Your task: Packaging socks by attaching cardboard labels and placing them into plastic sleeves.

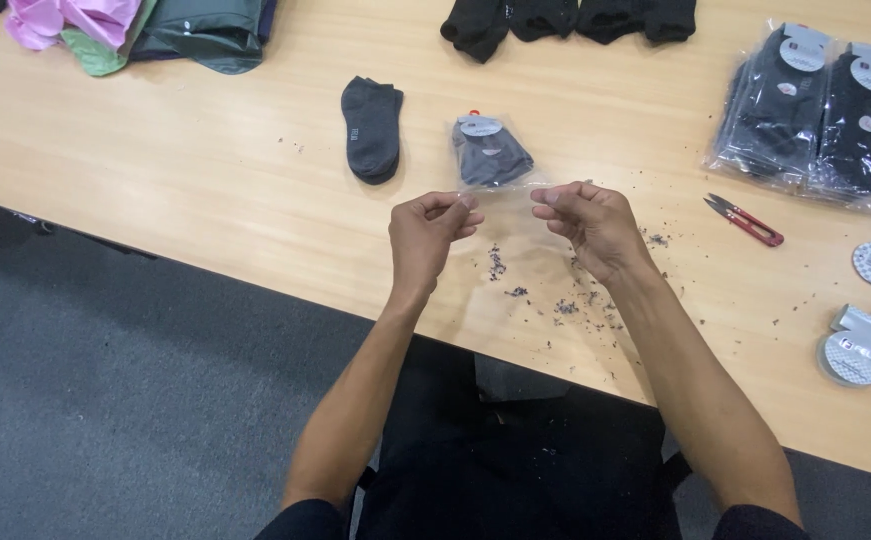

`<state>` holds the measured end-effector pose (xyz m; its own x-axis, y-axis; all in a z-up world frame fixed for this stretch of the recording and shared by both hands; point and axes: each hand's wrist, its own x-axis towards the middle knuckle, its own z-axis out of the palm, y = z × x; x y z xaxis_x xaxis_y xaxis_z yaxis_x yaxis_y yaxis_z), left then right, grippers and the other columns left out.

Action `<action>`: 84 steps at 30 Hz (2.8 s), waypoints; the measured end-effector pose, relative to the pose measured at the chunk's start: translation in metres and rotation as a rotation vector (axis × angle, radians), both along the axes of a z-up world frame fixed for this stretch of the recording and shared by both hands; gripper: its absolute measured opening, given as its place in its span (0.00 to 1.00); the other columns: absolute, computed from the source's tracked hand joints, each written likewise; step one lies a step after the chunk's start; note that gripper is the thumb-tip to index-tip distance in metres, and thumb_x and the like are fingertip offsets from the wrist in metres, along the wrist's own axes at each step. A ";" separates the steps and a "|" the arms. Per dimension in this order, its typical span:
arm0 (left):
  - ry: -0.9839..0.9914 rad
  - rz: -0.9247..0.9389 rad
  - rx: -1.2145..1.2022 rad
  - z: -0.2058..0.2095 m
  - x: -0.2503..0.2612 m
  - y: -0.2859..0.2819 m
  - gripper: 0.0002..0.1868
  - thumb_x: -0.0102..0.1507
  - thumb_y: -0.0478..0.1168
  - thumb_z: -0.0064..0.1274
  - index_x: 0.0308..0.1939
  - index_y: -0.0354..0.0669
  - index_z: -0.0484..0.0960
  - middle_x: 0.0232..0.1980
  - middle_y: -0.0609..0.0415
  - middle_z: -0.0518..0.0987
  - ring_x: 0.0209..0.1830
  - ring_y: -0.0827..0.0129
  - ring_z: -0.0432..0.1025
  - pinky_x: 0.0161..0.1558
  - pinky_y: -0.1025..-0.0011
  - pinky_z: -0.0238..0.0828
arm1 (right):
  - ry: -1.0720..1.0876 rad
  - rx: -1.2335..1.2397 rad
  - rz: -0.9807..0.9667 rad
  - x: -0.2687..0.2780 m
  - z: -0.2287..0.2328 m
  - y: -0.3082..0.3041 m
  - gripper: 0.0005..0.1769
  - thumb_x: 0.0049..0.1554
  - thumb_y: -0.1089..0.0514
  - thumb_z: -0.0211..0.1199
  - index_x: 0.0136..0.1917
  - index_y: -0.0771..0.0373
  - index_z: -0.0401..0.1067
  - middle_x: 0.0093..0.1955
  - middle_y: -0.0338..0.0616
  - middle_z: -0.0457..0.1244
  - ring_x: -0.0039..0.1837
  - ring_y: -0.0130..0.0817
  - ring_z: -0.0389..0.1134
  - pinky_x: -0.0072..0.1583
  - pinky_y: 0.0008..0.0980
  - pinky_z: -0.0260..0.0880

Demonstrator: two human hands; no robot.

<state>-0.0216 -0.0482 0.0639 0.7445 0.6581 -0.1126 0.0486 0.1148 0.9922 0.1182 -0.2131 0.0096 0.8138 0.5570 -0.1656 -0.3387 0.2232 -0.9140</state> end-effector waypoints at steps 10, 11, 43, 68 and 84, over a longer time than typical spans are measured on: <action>0.089 0.150 0.045 -0.003 -0.003 -0.013 0.09 0.57 0.38 0.64 0.39 0.38 0.89 0.37 0.44 0.87 0.41 0.58 0.83 0.47 0.68 0.81 | -0.048 -0.022 -0.016 -0.011 0.011 0.007 0.06 0.56 0.64 0.67 0.41 0.69 0.73 0.47 0.55 0.72 0.50 0.37 0.77 0.53 0.27 0.82; 0.072 0.188 0.003 -0.001 -0.004 -0.016 0.09 0.57 0.39 0.65 0.37 0.36 0.89 0.36 0.41 0.87 0.42 0.55 0.83 0.48 0.67 0.81 | -0.060 -0.049 -0.033 -0.013 0.013 0.008 0.09 0.56 0.60 0.70 0.39 0.67 0.73 0.45 0.53 0.72 0.49 0.37 0.77 0.52 0.28 0.82; -0.027 0.173 -0.590 -0.078 0.033 -0.003 0.43 0.60 0.33 0.61 0.74 0.39 0.52 0.59 0.39 0.73 0.59 0.54 0.74 0.61 0.56 0.74 | 0.024 -0.150 0.085 -0.013 -0.014 0.004 0.26 0.48 0.76 0.59 0.56 0.59 0.58 0.68 0.59 0.62 0.48 0.29 0.73 0.45 0.23 0.81; -0.133 -0.047 -0.383 -0.040 -0.019 -0.059 0.37 0.60 0.26 0.56 0.70 0.38 0.58 0.62 0.39 0.79 0.52 0.64 0.77 0.55 0.67 0.79 | 0.010 -0.136 0.204 -0.022 0.025 -0.031 0.34 0.54 0.70 0.61 0.74 0.71 0.59 0.50 0.60 0.70 0.43 0.41 0.76 0.39 0.31 0.80; -0.211 -0.404 -0.319 -0.053 -0.010 -0.087 0.33 0.59 0.28 0.60 0.68 0.38 0.67 0.53 0.36 0.82 0.47 0.57 0.80 0.48 0.65 0.83 | -0.150 -0.183 0.064 -0.047 0.006 -0.105 0.38 0.49 0.66 0.67 0.71 0.67 0.59 0.54 0.60 0.66 0.46 0.43 0.73 0.37 0.28 0.76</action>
<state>-0.0314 -0.1350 0.0107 0.9585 0.2734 -0.0806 -0.0452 0.4250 0.9041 0.0714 -0.3186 0.0152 0.8011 0.5798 -0.1487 -0.2047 0.0320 -0.9783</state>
